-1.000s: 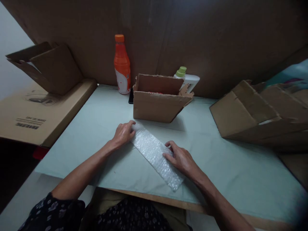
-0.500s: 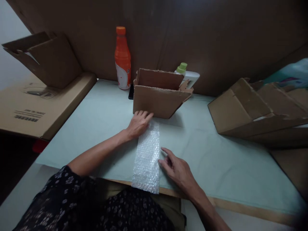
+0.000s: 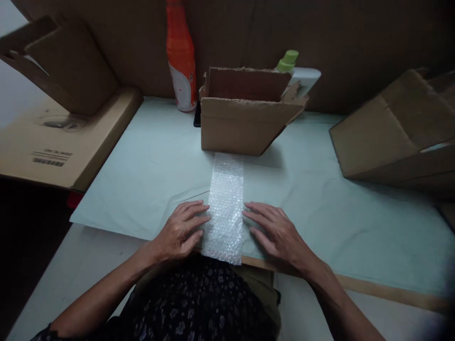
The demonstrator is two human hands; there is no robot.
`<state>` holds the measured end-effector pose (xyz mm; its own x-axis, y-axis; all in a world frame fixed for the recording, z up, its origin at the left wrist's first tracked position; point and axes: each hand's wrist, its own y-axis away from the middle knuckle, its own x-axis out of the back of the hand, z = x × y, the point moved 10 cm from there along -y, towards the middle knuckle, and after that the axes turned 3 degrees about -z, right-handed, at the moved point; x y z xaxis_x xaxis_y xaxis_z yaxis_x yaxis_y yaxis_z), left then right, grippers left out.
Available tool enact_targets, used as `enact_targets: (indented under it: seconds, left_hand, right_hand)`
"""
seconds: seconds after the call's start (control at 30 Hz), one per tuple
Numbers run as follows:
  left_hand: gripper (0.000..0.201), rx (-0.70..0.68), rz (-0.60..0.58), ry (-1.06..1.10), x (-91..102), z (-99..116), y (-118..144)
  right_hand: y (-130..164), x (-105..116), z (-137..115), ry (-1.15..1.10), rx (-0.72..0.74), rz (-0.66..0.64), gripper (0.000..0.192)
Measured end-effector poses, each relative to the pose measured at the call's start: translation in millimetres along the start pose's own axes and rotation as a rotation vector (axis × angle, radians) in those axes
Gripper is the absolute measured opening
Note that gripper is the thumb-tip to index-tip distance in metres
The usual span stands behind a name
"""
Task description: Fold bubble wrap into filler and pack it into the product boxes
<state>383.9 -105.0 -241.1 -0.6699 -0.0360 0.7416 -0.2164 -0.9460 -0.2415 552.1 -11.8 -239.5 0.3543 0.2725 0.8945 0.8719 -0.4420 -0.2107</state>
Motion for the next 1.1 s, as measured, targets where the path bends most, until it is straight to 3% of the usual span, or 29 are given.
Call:
enact_targets:
  seconds: [0.17, 0.3, 0.37, 0.47, 0.57, 0.63, 0.8, 0.93, 1.1]
  left_hand:
    - [0.045, -0.064, -0.142, 0.077, -17.8, 15.0, 5.9]
    - [0.049, -0.016, -0.141, 0.12, -26.8, 8.1, 3.5]
    - [0.051, 0.044, -0.125, 0.191, -23.8, -0.9, 3.5]
    - [0.061, 0.093, -0.146, 0.331, -19.2, -8.8, 5.9]
    - [0.08, 0.114, -0.203, 0.373, -23.8, -9.2, 9.2]
    - [0.082, 0.186, -0.168, 0.336, -28.3, -14.4, 10.0]
    - [0.041, 0.372, 0.114, 0.194, -30.6, -28.9, 7.7]
    - [0.036, 0.426, 0.213, 0.167, -30.8, -32.6, -0.2]
    - [0.036, 0.484, 0.191, 0.114, -30.7, -37.2, -11.2]
  right_hand:
    - [23.6, -15.4, -37.8, 0.072, 0.113, -0.133, 0.051]
    - [17.9, -38.0, -47.4, 0.108, 0.15, -0.179, 0.047]
    - [14.6, -42.5, -45.5, 0.065, 0.164, -0.141, 0.041]
    - [10.8, -35.2, -35.7, -0.054, 0.146, 0.015, 0.039]
    - [3.9, -29.3, -19.0, -0.203, 0.021, 0.096, 0.042]
    - [-2.0, -30.4, -7.6, -0.295, -0.116, 0.082, 0.036]
    - [-5.1, -32.3, 9.0, -0.505, -0.392, 0.1, 0.018]
    - [0.2, -36.1, 15.4, -0.625, -0.467, 0.14, 0.027]
    - [8.7, -34.8, 17.5, -0.668, -0.471, 0.166, 0.032]
